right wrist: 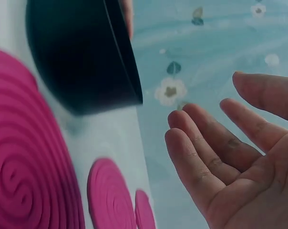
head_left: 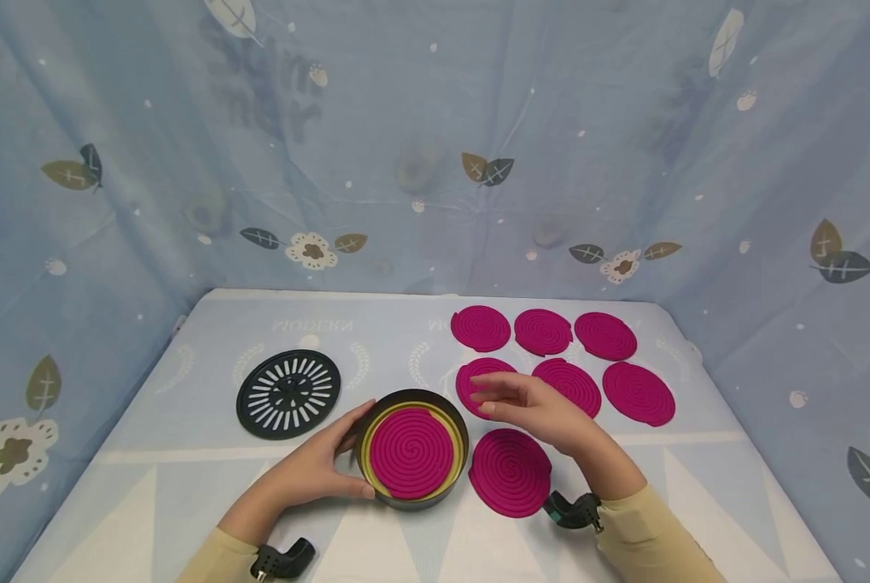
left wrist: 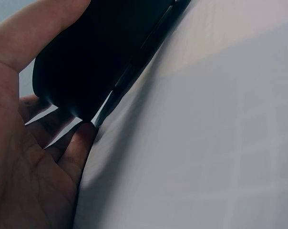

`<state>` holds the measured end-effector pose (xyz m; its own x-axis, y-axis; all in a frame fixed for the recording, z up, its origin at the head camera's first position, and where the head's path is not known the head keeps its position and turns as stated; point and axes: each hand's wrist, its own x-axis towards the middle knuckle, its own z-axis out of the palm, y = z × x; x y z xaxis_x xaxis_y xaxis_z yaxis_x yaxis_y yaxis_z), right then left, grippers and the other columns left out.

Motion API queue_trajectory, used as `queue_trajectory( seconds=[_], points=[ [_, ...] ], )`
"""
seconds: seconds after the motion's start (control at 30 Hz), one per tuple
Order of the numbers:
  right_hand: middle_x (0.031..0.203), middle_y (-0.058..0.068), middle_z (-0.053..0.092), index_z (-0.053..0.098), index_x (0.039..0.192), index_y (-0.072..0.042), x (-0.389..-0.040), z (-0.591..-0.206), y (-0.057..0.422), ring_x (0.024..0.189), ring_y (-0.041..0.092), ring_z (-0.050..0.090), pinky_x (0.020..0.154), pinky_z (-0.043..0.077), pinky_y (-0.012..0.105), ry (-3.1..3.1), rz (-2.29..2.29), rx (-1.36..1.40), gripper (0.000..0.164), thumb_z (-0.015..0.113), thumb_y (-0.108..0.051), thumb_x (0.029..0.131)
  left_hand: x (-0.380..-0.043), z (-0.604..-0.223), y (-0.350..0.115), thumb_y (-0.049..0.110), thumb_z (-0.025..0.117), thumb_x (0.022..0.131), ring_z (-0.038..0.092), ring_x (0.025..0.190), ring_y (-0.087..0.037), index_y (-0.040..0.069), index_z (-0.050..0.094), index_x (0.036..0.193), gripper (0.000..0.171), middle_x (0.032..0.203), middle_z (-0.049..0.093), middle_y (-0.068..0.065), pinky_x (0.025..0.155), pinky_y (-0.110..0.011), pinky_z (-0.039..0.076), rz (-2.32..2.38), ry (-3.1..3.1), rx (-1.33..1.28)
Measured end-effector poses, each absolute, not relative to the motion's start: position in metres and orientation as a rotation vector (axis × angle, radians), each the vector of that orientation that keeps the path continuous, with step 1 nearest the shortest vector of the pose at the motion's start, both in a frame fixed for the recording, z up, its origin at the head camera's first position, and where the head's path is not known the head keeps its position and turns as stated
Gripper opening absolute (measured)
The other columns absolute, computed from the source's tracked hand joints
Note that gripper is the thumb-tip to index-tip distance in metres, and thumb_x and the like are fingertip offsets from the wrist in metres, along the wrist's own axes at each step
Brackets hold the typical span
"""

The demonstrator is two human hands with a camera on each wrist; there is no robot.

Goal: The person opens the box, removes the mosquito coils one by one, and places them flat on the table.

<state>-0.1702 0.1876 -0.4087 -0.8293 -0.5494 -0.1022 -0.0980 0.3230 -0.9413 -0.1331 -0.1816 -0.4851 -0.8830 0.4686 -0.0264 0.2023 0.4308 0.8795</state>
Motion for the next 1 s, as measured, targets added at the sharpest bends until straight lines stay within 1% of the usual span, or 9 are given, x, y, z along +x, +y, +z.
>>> queue_trajectory(
  seconds=[0.13,0.2,0.23,0.33,0.6,0.7,0.8,0.93,1.0],
  points=[
    [0.132,0.009,0.061,0.055,0.14,-0.015,-0.174,-0.407,0.173,0.124,0.026,0.056,0.099,0.054,0.037,2.158,-1.504,-0.663,0.046,0.067,-0.026,0.096,-0.133,-0.487,-0.182,0.051,0.093,0.056,0.029,0.144,-0.013,0.024,0.024,0.158,0.126,0.159,0.028,0.008,0.114,-0.031,0.035,1.422,2.428,0.574],
    [0.132,0.011,0.061,0.056,0.139,-0.016,-0.176,-0.407,0.166,0.123,0.026,0.057,0.099,0.054,0.037,2.152,-1.491,-0.69,0.045,0.066,-0.026,0.096,-0.133,-0.487,-0.182,0.051,0.093,0.056,0.028,0.144,-0.013,0.027,0.024,0.157,0.125,0.159,0.028,0.008,0.114,-0.031,0.034,1.424,2.424,0.572],
    [0.131,0.011,0.062,0.057,0.138,-0.019,-0.176,-0.407,0.163,0.122,0.025,0.057,0.099,0.054,0.036,2.154,-1.481,-0.692,0.044,0.066,-0.027,0.096,-0.132,-0.488,-0.182,0.051,0.093,0.056,0.028,0.144,-0.014,0.029,0.024,0.157,0.125,0.159,0.028,0.008,0.114,-0.031,0.034,1.427,2.422,0.573],
    [0.13,0.013,0.062,0.057,0.138,-0.02,-0.178,-0.408,0.153,0.119,0.022,0.06,0.099,0.054,0.037,2.148,-1.451,-0.715,0.043,0.066,-0.026,0.096,-0.133,-0.488,-0.182,0.05,0.094,0.056,0.028,0.144,-0.013,0.03,0.024,0.157,0.124,0.159,0.028,0.008,0.115,-0.031,0.034,1.434,2.416,0.571],
    [0.125,0.006,0.065,0.057,0.14,-0.015,-0.18,-0.415,0.129,0.11,0.011,0.062,0.094,0.055,0.032,2.208,-1.316,-0.753,0.046,0.065,-0.029,0.097,-0.134,-0.489,-0.183,0.049,0.094,0.057,0.029,0.144,-0.014,0.031,0.025,0.156,0.123,0.158,0.029,0.008,0.114,-0.032,0.035,1.434,2.42,0.572],
    [0.125,0.003,0.066,0.057,0.139,-0.018,-0.18,-0.417,0.121,0.111,0.009,0.062,0.095,0.054,0.032,2.253,-1.244,-0.787,0.046,0.065,-0.031,0.096,-0.134,-0.488,-0.183,0.049,0.094,0.057,0.03,0.143,-0.015,0.029,0.025,0.157,0.123,0.158,0.03,0.007,0.114,-0.032,0.035,1.431,2.421,0.57],
    [0.127,0.001,0.065,0.055,0.141,-0.019,-0.18,-0.416,0.114,0.115,0.011,0.06,0.099,0.051,0.032,2.263,-1.196,-0.803,0.047,0.065,-0.03,0.096,-0.134,-0.488,-0.183,0.047,0.094,0.057,0.03,0.143,-0.014,0.026,0.026,0.157,0.123,0.158,0.03,0.008,0.114,-0.032,0.036,1.433,2.416,0.565],
    [0.13,0.003,0.063,0.053,0.143,-0.018,-0.179,-0.414,0.105,0.121,0.017,0.058,0.104,0.049,0.037,2.275,-1.129,-0.835,0.051,0.067,-0.031,0.095,-0.134,-0.488,-0.183,0.045,0.094,0.059,0.03,0.143,-0.014,0.022,0.025,0.158,0.123,0.157,0.031,0.008,0.115,-0.032,0.035,1.438,2.405,0.564],
    [0.13,0.003,0.063,0.052,0.143,-0.019,-0.178,-0.414,0.101,0.122,0.017,0.057,0.105,0.049,0.041,2.296,-1.09,-0.853,0.053,0.067,-0.033,0.095,-0.134,-0.488,-0.183,0.044,0.094,0.059,0.03,0.143,-0.013,0.022,0.025,0.158,0.123,0.157,0.031,0.008,0.115,-0.033,0.035,1.443,2.395,0.563]
  ],
)
